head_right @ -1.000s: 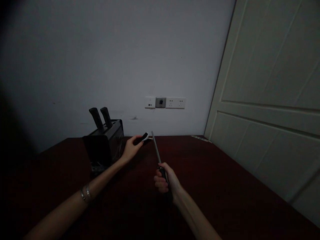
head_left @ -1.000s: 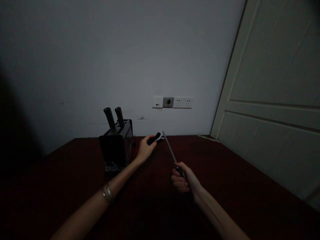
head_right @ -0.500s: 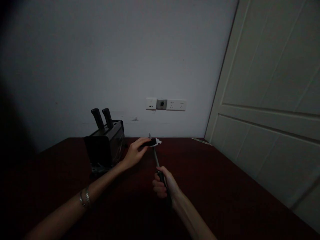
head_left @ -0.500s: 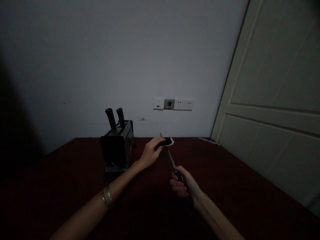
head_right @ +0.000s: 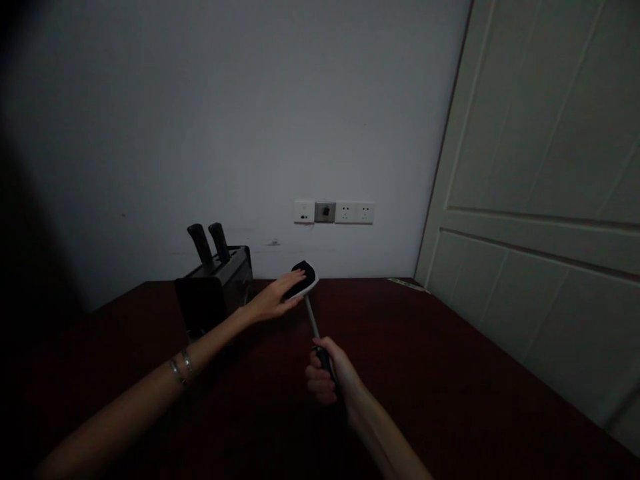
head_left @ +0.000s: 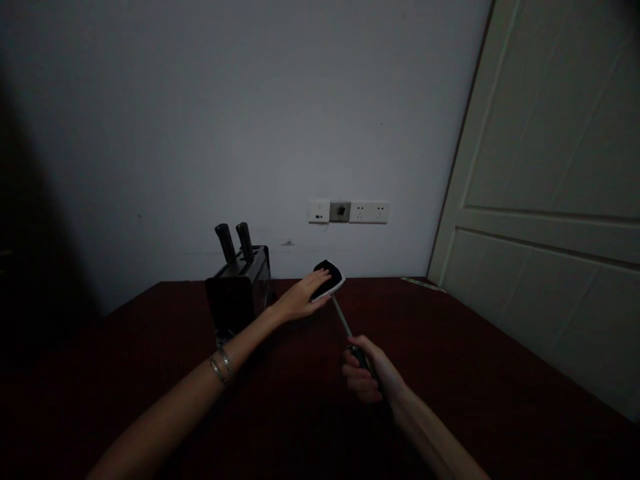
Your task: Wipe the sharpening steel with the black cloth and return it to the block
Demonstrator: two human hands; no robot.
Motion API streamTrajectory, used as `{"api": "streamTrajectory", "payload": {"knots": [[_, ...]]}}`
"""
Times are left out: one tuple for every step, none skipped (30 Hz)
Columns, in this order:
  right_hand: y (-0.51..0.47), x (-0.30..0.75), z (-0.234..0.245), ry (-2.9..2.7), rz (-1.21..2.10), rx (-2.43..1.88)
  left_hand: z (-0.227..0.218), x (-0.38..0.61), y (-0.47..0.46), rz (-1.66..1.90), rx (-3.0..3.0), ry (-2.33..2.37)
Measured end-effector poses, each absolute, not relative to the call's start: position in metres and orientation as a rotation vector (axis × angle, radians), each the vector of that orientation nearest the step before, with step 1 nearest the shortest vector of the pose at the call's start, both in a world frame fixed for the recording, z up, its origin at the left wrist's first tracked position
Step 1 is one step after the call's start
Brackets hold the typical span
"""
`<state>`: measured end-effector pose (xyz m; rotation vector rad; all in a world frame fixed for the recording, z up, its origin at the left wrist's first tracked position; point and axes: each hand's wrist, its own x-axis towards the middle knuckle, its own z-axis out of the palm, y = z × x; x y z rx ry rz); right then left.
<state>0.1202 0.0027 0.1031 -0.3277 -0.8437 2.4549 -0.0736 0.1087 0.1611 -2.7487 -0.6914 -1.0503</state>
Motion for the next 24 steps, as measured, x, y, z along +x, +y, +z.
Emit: {"api": "streamTrajectory", "payload": {"knots": [[0.003,0.120,0.103,-0.846,2.457,-0.322,0.160,-0.073,0.108,-1.077,-2.752,-0.704],[0.003,0.120,0.103,-0.849,2.459,-0.314,0.160,-0.073,0.107,-1.128,-2.739,-0.713],[0.003,0.120,0.103,-0.852,2.460,-0.306,0.161,-0.072,0.108,-1.189,-2.714,-0.717],[0.003,0.120,0.102,-0.858,2.467,-0.298,0.162,-0.070,0.108,-1.245,-2.680,-0.715],[0.002,0.119,0.102,-0.864,2.477,-0.290,0.163,-0.069,0.110,-1.280,-2.648,-0.706],[0.002,0.119,0.102,-0.869,2.488,-0.284,0.165,-0.067,0.111,-1.289,-2.619,-0.699],[0.001,0.118,0.102,-0.873,2.498,-0.279,0.167,-0.066,0.112,-1.269,-2.598,-0.698],[0.000,0.118,0.102,-0.877,2.506,-0.277,0.168,-0.064,0.113,-1.226,-2.583,-0.705],[-0.001,0.117,0.102,-0.879,2.510,-0.277,0.170,-0.063,0.114,-1.171,-2.570,-0.719],[-0.001,0.117,0.102,-0.876,2.510,-0.278,0.171,-0.062,0.115,-1.110,-2.559,-0.733],[-0.002,0.117,0.103,-0.876,2.512,-0.279,0.172,-0.061,0.116,-1.048,-2.550,-0.744],[-0.003,0.117,0.103,-0.877,2.515,-0.279,0.172,-0.060,0.117,-0.990,-2.545,-0.749],[-0.003,0.117,0.104,-0.880,2.520,-0.279,0.172,-0.060,0.118,-0.937,-2.546,-0.747],[-0.003,0.117,0.104,-0.883,2.524,-0.281,0.172,-0.059,0.120,-0.895,-2.548,-0.739],[-0.003,0.117,0.104,-0.885,2.527,-0.287,0.172,-0.059,0.122,-0.863,-2.550,-0.729],[-0.003,0.117,0.104,-0.888,2.530,-0.293,0.171,-0.058,0.124,-0.836,-2.552,-0.720],[-0.002,0.118,0.105,-0.888,2.531,-0.302,0.171,-0.058,0.126,-0.815,-2.553,-0.716],[-0.002,0.118,0.105,-0.888,2.532,-0.309,0.171,-0.058,0.127,-0.800,-2.550,-0.717],[-0.002,0.118,0.105,-0.890,2.532,-0.315,0.170,-0.057,0.128,-0.794,-2.545,-0.723],[-0.002,0.119,0.105,-0.892,2.530,-0.321,0.170,-0.057,0.129,-0.793,-2.539,-0.728],[-0.003,0.119,0.106,-0.896,2.526,-0.323,0.170,-0.056,0.129,-0.796,-2.533,-0.731],[-0.003,0.119,0.106,-0.901,2.521,-0.325,0.170,-0.055,0.129,-0.804,-2.528,-0.733],[-0.004,0.119,0.107,-0.905,2.518,-0.324,0.171,-0.055,0.129,-0.815,-2.523,-0.734],[-0.005,0.119,0.107,-0.907,2.516,-0.315,0.171,-0.054,0.128,-0.826,-2.519,-0.735]]}}
